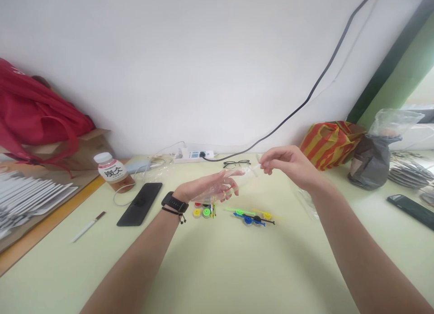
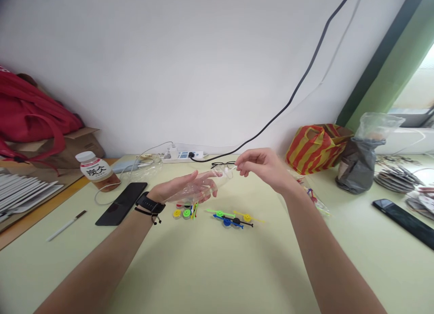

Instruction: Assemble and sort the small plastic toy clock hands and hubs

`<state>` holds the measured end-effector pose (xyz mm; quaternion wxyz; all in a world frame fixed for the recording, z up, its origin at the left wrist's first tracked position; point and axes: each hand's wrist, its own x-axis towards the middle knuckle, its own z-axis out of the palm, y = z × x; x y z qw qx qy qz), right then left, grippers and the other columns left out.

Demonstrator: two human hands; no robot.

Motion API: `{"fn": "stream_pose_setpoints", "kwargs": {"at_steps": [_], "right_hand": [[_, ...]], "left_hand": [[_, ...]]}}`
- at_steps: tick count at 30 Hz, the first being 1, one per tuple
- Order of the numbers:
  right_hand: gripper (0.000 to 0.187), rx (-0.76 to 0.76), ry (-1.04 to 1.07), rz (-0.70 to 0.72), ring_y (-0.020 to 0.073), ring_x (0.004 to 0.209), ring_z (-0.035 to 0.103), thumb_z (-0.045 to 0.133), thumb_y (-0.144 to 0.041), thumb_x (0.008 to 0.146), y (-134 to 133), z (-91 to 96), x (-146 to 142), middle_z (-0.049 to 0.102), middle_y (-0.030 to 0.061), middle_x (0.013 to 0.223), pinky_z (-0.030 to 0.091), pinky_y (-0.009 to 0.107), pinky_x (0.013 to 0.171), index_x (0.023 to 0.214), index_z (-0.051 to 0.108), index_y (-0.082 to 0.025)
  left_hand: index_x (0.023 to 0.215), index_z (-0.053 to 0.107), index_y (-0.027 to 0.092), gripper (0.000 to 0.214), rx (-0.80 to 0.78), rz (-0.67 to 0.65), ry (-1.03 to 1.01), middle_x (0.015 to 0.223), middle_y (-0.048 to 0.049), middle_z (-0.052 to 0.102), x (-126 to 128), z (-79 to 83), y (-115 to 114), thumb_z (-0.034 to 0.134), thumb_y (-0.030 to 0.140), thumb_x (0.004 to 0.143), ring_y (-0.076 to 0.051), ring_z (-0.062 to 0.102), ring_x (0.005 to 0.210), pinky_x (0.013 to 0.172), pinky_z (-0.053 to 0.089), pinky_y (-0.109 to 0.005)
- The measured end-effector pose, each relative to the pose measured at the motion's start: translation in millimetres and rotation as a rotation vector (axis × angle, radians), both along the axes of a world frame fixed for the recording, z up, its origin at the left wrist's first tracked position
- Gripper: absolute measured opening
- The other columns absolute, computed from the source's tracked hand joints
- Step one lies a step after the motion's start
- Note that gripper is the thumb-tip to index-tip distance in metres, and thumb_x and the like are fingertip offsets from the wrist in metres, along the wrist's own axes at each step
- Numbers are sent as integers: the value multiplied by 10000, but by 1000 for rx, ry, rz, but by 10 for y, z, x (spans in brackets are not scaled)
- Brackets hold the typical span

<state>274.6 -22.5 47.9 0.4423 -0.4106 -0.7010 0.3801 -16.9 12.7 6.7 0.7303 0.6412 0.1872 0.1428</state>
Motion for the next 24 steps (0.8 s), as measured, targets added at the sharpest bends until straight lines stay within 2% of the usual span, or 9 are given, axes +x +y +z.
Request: {"fn": "stream_pose_setpoints", "kwargs": {"at_steps": [7,12,16,19,23,24], "right_hand": [[184,50,-222,69,201,776,641,668,-315,863,-30,-55,-224,757,65,875,496,299,648,877,807,-195],[284,74,-311,57,152,642,533,636,-411,910,-27,-72,-240,702,38,768,405,280,556,945,816,-195],[323,79,-358,98,125,573,451,663,-481,897,10,-108,-243,650,17,699,359,269,518,969,808,-200],[356,48,-347,125,126,577,476,679,-535,886,18,-109,-247,692,31,760,386,265,520,957,796,-208],[554,-48,-219,146,149,659,611,437,-622,1009,-41,-29,-217,766,96,967,497,296,643,971,776,-185],[540,-57,-192,165,161,698,642,452,-619,1007,-58,-8,-203,769,102,993,515,307,684,991,770,-182]], "left_hand": [[1513,480,255,714,10,-12,5,1172,-114,606,43,-5,-17,397,727,983,-179,518,834,785,411,-322],[1498,496,233,715,2,-4,-5,1142,-124,616,67,-8,-30,404,722,984,-179,519,816,781,410,-328],[1493,497,244,716,25,1,-6,1136,-120,618,86,-21,-44,397,731,979,-183,507,795,775,409,-342],[1492,494,271,693,38,1,22,1138,-109,619,85,-25,-46,368,728,987,-185,498,783,742,395,-336],[1507,471,278,698,33,13,26,1136,-103,613,74,11,-27,327,731,995,-169,496,759,715,396,-311],[1512,463,277,704,26,23,29,1130,-102,613,73,24,-19,314,732,996,-169,503,762,716,402,-307]]}}
